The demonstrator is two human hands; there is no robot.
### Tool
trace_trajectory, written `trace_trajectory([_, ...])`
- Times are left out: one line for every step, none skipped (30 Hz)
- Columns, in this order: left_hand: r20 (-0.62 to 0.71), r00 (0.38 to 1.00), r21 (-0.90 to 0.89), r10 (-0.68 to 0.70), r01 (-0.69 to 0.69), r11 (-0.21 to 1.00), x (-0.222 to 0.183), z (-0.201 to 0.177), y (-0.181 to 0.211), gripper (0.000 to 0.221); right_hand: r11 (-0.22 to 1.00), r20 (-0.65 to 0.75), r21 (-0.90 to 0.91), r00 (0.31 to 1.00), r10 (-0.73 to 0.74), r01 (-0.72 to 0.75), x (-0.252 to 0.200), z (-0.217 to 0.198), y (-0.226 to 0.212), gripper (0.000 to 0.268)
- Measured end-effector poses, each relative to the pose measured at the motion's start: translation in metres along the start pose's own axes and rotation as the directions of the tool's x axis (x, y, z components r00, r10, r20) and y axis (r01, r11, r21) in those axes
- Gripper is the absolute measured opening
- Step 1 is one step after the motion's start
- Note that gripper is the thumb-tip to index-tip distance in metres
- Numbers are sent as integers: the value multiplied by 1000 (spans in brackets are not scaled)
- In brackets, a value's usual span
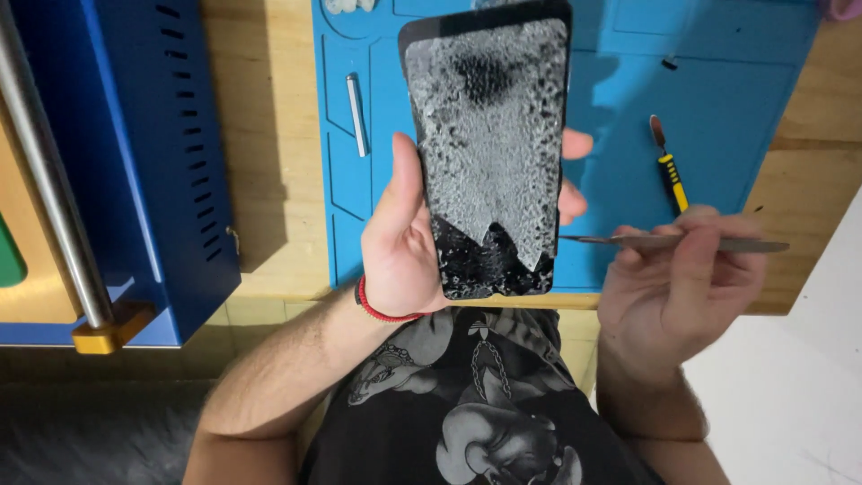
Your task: Removing broken glass fragments and adhesive from a smartphone screen using a metal pick and tweezers.
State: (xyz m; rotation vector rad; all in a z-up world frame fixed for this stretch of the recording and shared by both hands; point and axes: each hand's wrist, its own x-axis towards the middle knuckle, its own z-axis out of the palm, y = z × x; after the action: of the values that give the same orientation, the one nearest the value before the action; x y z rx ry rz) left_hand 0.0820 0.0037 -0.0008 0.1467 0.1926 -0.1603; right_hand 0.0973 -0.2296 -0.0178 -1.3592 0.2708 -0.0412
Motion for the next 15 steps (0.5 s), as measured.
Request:
trace_trajectory([6,1000,12,5,-5,1000,2,-3,-1,93,999,-10,41,999,-33,34,0,-7,4,6])
trace_trajectory([12,1000,24,10,-10,1000,4,-7,-1,91,994,-23,83,998,-66,67,0,-15,8,9])
trace_trajectory([11,1000,21,13,-13,1000,5,-3,-1,91,995,-20,80,998,-65,66,0,-42,23,9])
trace_trajectory([-65,998,-38,11,-13,999,7,0,0,90,942,189,312,963,-193,128,0,-69,38,26])
trace_trajectory([-139,990,-97,7,-21,995,8,3,1,89,832,346,539,866,-362,132,1,-95,53,44])
trace_trajectory([-140,990,-98,12,-25,995,13,25,10,89,832,350,539,864,-361,129,0,-79,40,44])
trace_trajectory([-332,939,-164,-86,32,986,19,47,19,94,810,349,320,734,-583,492,0,-62,27,22])
trace_trajectory([-501,844,-241,-190,75,968,25,69,28,100,615,411,82,536,-737,784,0,-45,14,14])
trace_trajectory([-501,845,-242,-187,70,968,25,79,33,100,616,415,85,535,-736,783,-5,-42,0,14])
trace_trajectory([-543,810,-263,-222,87,961,25,89,38,97,595,580,1,485,-655,804,-10,-38,-15,10])
trace_trajectory([-582,771,-285,-258,104,953,25,99,42,95,558,722,-78,432,-540,826,-14,-35,-30,9])
trace_trajectory([-582,772,-286,-255,99,953,14,76,32,95,558,725,-74,429,-539,826,-10,-37,-33,9])
trace_trajectory([-375,908,-283,-185,78,956,4,53,21,90,527,785,-49,359,-506,849,-6,-40,-36,11])
trace_trajectory([-143,984,-283,-104,60,957,-6,30,10,85,497,837,-20,287,-466,868,-1,-42,-39,14])
trace_trajectory([-141,985,-284,-99,55,957,-8,24,8,85,496,839,-16,282,-466,868,-3,-47,-41,14])
